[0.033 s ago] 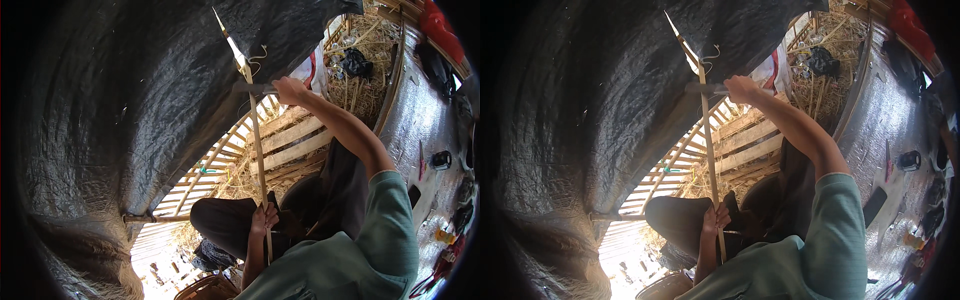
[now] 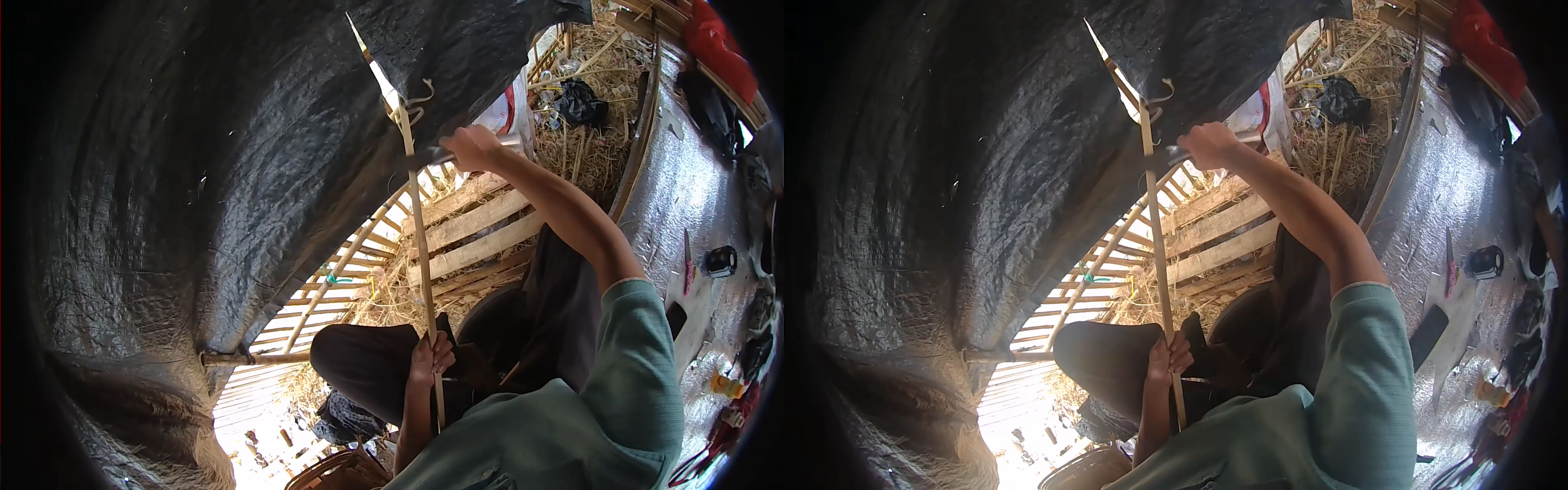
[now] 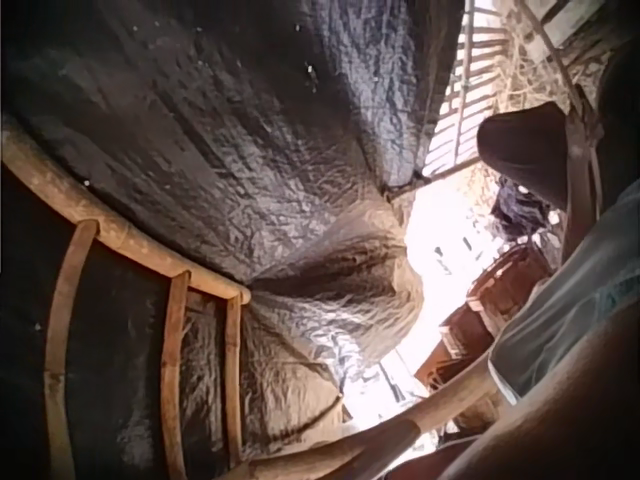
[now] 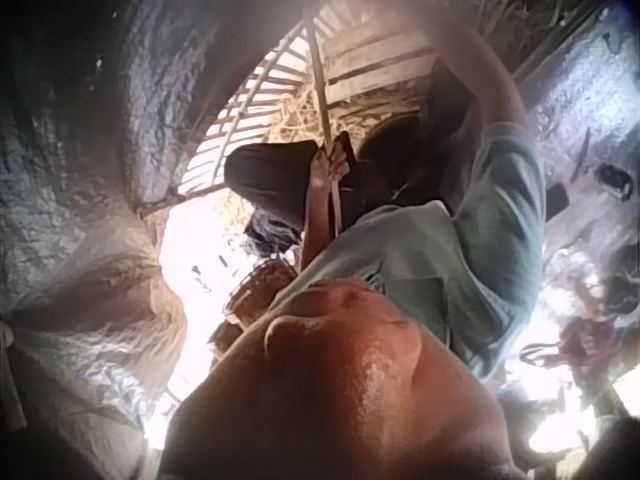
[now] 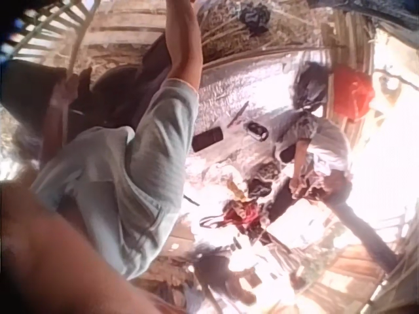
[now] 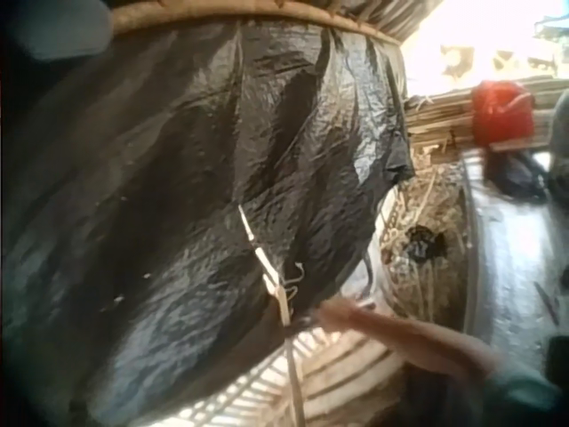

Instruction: The person uses a blade to shave a thin strip of wood while holding it by hand. The person repeatedly runs the blade along the length of the wood strip to smooth or thin it.

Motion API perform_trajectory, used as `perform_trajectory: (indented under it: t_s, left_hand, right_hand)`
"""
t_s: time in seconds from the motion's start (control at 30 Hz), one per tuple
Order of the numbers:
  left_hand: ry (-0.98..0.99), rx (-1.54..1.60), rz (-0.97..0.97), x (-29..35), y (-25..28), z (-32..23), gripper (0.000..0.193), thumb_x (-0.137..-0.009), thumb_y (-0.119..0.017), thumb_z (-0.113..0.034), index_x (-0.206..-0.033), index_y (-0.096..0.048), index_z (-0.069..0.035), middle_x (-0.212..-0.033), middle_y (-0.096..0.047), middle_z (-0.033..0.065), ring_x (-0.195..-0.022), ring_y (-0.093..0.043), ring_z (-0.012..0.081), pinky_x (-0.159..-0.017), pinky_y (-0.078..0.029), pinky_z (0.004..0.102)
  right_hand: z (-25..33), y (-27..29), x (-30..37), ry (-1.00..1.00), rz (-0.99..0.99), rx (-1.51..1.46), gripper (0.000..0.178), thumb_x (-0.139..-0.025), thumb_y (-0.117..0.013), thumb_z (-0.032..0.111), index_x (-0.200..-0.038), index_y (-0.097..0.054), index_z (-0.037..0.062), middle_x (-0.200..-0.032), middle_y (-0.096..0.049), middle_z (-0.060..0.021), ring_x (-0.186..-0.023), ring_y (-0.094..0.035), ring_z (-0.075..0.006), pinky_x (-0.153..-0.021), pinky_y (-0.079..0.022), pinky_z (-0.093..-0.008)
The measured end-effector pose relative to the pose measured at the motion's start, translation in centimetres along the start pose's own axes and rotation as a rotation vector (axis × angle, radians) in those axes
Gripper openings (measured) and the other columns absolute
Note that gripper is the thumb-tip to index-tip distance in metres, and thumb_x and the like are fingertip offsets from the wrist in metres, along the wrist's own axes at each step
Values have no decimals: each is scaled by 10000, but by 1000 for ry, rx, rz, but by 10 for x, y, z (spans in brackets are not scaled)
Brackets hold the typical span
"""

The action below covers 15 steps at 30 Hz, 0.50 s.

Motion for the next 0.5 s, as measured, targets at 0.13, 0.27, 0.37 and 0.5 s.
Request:
perform_trajectory:
  t_s: [0.13, 0.27, 0.37, 0.5]
  left_hand:
    - [-10, 57, 46, -2, 2, 1, 459, -929, -331, -462, -617, -353, -126, -452, -267, -46, -310, -242, 67, -312, -247, 200]
    - [-6, 17, 49, -1, -1, -3, 461, -929, -329, -465, -618, -352, -125, -453, -269, -43, -312, -248, 69, -318, -251, 199]
    - [-6, -13, 39, 0, -2, -2, 455, -925, -350, -462, -626, -356, -120, -458, -275, -40, -315, -253, 69, -320, -253, 197]
    - [-7, 46, 88, -3, 1, 1, 443, -916, -377, -459, -627, -364, -123, -458, -280, -45, -314, -263, 60, -331, -257, 199]
  right_hand:
    - [9, 5, -4, 92, 9, 119, 214, -663, -597, 124, -876, -620, 112, -762, -631, -142, -751, -635, -322, -635, -514, -414]
    - [13, 8, -6, 83, 38, 71, 201, -674, -590, 105, -873, -616, 89, -779, -637, -149, -761, -637, -323, -638, -518, -400]
    - [10, 10, -8, 196, 50, 207, 193, -685, -586, 96, -874, -613, 70, -809, -642, -154, -780, -638, -326, -650, -524, -390]
    - [-11, 4, -18, -247, 10, -25, 174, -702, -585, 93, -873, -613, 78, -801, -648, -141, -784, -646, -305, -655, -525, -387]
Point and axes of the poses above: each hand's wrist, its own x-axis away from the middle knuckle, its own y-axis out of the back of the hand, z = x × y, the point moved 6 cm from there along -x, towards the middle knuckle
